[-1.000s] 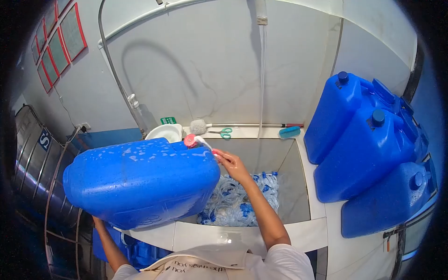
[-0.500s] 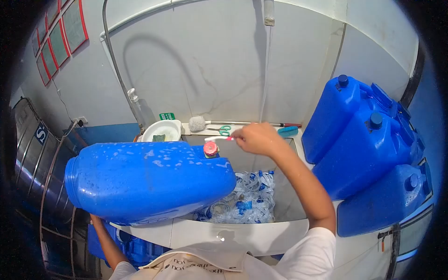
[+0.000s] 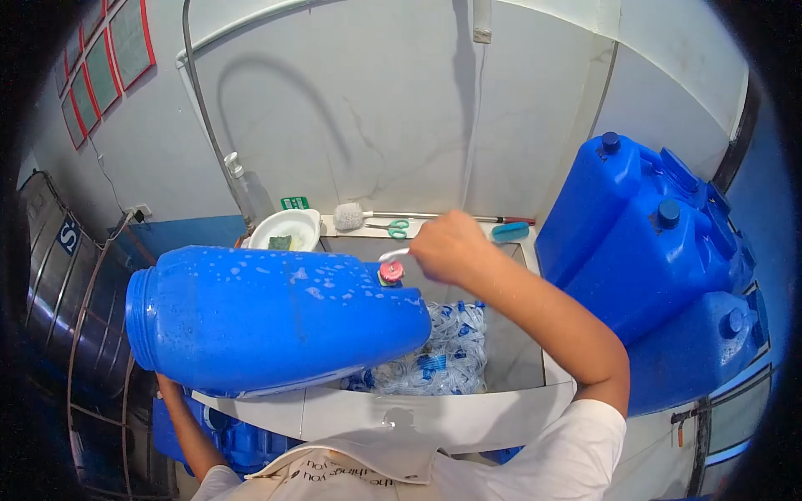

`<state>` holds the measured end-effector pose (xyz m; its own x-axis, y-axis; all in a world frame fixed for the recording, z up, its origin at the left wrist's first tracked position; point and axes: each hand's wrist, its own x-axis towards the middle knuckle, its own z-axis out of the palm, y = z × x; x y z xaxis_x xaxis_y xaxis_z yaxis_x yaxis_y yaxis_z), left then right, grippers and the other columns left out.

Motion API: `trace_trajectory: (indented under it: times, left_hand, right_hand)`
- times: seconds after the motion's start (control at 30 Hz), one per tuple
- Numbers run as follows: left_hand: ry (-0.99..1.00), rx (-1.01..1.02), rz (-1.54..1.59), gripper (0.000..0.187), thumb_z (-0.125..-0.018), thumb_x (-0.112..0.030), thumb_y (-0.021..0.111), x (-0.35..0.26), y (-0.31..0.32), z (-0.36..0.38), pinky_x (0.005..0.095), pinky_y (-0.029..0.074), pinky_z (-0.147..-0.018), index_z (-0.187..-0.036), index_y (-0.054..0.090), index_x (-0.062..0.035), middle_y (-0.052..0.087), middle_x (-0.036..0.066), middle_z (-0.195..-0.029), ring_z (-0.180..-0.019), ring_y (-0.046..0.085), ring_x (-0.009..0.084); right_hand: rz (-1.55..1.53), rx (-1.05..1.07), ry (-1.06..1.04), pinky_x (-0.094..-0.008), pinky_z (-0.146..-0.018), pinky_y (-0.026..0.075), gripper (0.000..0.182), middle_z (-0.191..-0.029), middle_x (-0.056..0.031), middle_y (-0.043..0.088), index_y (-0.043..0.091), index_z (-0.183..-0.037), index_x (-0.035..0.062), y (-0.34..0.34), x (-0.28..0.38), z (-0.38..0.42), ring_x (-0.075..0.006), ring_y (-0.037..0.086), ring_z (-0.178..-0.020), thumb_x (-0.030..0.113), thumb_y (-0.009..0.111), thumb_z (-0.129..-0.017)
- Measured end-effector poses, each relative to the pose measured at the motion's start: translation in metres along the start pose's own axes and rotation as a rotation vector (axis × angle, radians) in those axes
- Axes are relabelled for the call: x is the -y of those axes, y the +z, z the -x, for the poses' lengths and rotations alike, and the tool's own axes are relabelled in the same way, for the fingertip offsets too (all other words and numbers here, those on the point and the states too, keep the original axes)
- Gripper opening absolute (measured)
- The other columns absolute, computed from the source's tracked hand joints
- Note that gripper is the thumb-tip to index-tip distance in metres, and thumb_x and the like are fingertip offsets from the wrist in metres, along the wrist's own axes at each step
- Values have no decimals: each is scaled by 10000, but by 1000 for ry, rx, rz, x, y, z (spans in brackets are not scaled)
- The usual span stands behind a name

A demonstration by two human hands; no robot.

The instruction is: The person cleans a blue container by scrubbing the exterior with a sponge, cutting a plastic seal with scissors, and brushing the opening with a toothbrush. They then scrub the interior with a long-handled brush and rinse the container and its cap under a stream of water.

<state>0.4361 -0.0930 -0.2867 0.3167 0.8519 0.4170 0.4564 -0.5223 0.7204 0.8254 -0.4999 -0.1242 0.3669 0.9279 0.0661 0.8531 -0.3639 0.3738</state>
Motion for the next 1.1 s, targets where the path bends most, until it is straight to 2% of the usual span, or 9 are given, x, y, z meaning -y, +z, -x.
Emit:
trace_trajectory:
  times: [0.17,0.27,0.37,0.63,0.73,0.8,0.83,0.9,1.1]
  left_hand:
    - [8,5,1,317,-686,-219,608,-1,-1,-1,318,445,-534,-903,579,10,596,84,-650,-563,592,221]
    - [8,5,0,319,-686,-219,608,-1,-1,-1,317,445,-534,-907,578,10,596,84,-651,-564,592,220]
    - [14,3,0,322,-687,-219,607,0,-3,3,317,446,-535,-910,578,11,597,83,-652,-564,592,220]
    - [8,1,-3,329,-688,-218,607,0,-4,9,316,447,-536,-921,578,12,598,83,-655,-565,593,219]
    - [3,-3,0,331,-689,-218,606,-1,-2,9,316,447,-536,-925,577,12,598,82,-656,-566,593,219]
    - [1,-2,3,333,-689,-218,606,0,-3,8,316,447,-537,-927,577,13,599,82,-656,-566,593,218]
    - [0,-1,0,334,-689,-218,606,0,-3,7,316,447,-537,-929,577,13,599,82,-656,-566,593,218]
    - [3,4,1,336,-690,-218,606,-2,0,5,316,448,-537,-931,577,13,599,82,-657,-567,593,218]
    - [8,-2,-10,341,-691,-218,605,-5,3,3,315,448,-538,-939,576,14,600,81,-659,-567,594,217]
  right_hand:
    - [-62,10,38,-394,-546,483,164,-673,-103,626,679,-738,126,7,-8,-2,-270,629,-638,224,549,-757]
    - [-228,47,86,-384,-597,485,203,-730,-109,644,700,-857,135,29,-22,-2,-274,625,-680,240,546,-777]
    - [-782,238,205,-368,-738,481,301,-906,-132,658,673,-1014,166,68,-50,10,-287,622,-847,307,501,-811]
    - [-1079,57,52,-342,-713,472,276,-852,-139,660,656,-1053,115,110,-30,13,-251,612,-756,251,524,-852]
    - [-1197,174,214,-326,-702,468,261,-825,-129,642,654,-1061,103,122,-39,38,-225,591,-740,209,555,-844]
    - [-1270,-71,154,-321,-668,447,248,-760,-90,590,656,-1063,110,148,-36,46,-208,544,-707,178,593,-833]
    - [-1275,-68,164,-321,-668,447,248,-760,-90,590,656,-1063,110,147,-28,41,-208,544,-707,178,593,-833]
    - [-1084,-306,66,-286,-686,411,244,-792,-68,570,654,-1066,99,146,-5,20,-177,516,-742,153,607,-833]
    - [-1166,-400,-5,-284,-705,409,259,-749,-67,544,646,-1083,106,165,0,-14,-187,510,-745,172,604,-836]
